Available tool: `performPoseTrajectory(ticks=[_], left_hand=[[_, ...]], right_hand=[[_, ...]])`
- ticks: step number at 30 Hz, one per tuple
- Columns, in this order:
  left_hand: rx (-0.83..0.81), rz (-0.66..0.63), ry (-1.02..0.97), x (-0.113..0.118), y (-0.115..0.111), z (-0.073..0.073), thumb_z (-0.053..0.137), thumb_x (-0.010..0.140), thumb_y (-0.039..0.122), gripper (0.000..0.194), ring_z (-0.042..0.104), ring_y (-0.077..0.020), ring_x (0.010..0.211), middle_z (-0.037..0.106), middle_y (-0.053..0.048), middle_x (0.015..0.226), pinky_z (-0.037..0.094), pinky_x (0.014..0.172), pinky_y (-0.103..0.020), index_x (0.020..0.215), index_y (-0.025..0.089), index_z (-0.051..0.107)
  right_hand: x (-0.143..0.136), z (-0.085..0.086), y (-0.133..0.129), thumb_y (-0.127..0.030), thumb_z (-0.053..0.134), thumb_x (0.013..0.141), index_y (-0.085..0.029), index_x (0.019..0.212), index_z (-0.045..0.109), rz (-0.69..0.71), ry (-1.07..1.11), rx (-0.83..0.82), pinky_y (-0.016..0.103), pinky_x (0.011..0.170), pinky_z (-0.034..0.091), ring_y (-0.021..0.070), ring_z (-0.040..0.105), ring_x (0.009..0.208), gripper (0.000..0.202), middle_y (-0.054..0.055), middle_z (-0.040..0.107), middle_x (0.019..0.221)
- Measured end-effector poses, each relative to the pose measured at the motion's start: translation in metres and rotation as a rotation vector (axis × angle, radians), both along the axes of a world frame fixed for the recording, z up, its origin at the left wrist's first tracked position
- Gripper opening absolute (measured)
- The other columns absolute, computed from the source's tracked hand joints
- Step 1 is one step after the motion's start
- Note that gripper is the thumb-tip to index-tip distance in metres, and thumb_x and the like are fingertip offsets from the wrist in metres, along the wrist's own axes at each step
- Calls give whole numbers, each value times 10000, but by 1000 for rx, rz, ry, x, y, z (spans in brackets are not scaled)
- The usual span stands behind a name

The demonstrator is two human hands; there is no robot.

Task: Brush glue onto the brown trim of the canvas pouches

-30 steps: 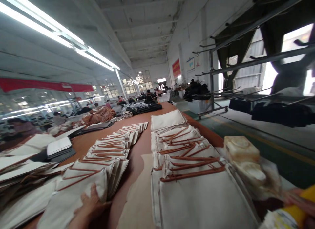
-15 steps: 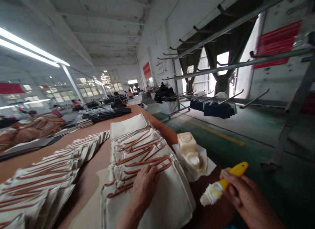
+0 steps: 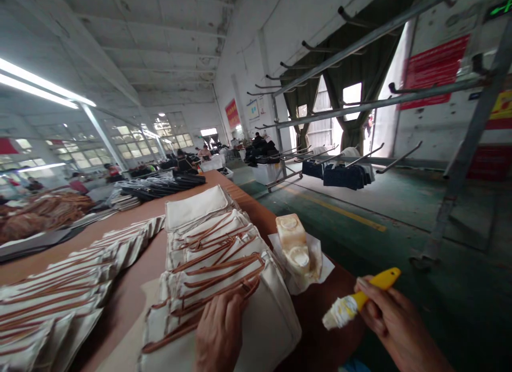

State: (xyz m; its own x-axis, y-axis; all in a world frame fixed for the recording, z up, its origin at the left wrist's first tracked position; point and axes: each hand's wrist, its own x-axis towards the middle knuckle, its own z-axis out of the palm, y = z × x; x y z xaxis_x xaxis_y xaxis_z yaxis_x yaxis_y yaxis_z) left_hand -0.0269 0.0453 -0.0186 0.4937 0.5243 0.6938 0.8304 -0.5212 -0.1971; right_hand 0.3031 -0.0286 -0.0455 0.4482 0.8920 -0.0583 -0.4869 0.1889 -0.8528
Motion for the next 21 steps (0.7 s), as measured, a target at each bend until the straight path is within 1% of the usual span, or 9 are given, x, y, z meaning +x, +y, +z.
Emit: performPoseTrajectory(ticks=[2, 4, 8, 10, 12, 14, 16, 18, 21], left_hand=[[50, -20, 12, -6, -15, -6, 482, 970, 190, 118, 622, -191, 825, 666, -62, 927, 471, 750, -308, 1012, 214, 590], [25, -19, 64, -10, -24, -14, 460, 978, 186, 137, 626, -180, 796, 668, -46, 893, 474, 704, -290, 1020, 223, 585], [-35, 18, 113, -10, -23, -27, 449, 981, 212, 144, 635, -173, 766, 671, -26, 863, 489, 675, -281, 993, 242, 589], [-56, 47, 63, -6, -16, -27, 411, 988, 236, 177, 650, -182, 795, 669, -36, 889, 505, 660, -278, 957, 244, 586], [-146, 67, 4, -1, -8, -22, 388, 986, 241, 200, 668, -191, 887, 674, -54, 997, 533, 679, -275, 918, 246, 575], [-232, 37, -20, 2, -1, -18, 393, 977, 241, 193, 672, -194, 976, 668, -61, 1121, 557, 712, -266, 913, 250, 576], [-253, -30, -19, 3, 2, -18, 397, 976, 255, 197, 674, -199, 1019, 667, -62, 1167, 567, 746, -262, 951, 254, 593], [-267, -61, -25, 0, 0, -24, 379, 992, 283, 229, 708, -180, 902, 691, -55, 1089, 565, 694, -243, 967, 255, 604], [-360, -17, -40, -7, -11, -39, 361, 1013, 364, 287, 684, -125, 590, 692, -5, 829, 498, 487, -205, 885, 261, 596]], right_hand=[[1, -2, 1, -437, 798, 819, -169, 745, 638, -4, 1, 4, 194, 396, 260, 73, 295, 433, 320, -53, 374, 516], [3, -3, 3, -424, 798, 823, -162, 780, 658, -4, 7, 14, 194, 394, 254, 66, 287, 421, 300, -59, 368, 510], [4, 1, 8, -424, 803, 818, -152, 803, 665, -25, -13, 38, 201, 397, 239, 64, 293, 427, 305, -56, 389, 532], [4, 6, 15, -446, 799, 815, -152, 818, 664, -41, -56, 51, 204, 399, 229, 71, 300, 441, 324, -51, 407, 549], [5, 13, 27, -480, 789, 814, -153, 850, 664, -41, -133, 77, 207, 405, 241, 83, 325, 463, 352, -40, 443, 579], [7, 20, 44, -518, 786, 798, -152, 884, 665, -40, -227, 100, 212, 415, 272, 100, 367, 488, 395, -24, 488, 615], [9, 26, 60, -553, 790, 772, -152, 901, 664, -47, -289, 107, 221, 431, 314, 118, 411, 509, 439, -7, 529, 646], [9, 29, 70, -581, 792, 750, -154, 906, 664, -46, -301, 105, 229, 437, 331, 129, 430, 516, 472, 1, 546, 659], [6, 25, 70, -571, 791, 758, -156, 918, 669, -6, -286, 96, 227, 434, 327, 129, 429, 519, 462, -2, 540, 661]])
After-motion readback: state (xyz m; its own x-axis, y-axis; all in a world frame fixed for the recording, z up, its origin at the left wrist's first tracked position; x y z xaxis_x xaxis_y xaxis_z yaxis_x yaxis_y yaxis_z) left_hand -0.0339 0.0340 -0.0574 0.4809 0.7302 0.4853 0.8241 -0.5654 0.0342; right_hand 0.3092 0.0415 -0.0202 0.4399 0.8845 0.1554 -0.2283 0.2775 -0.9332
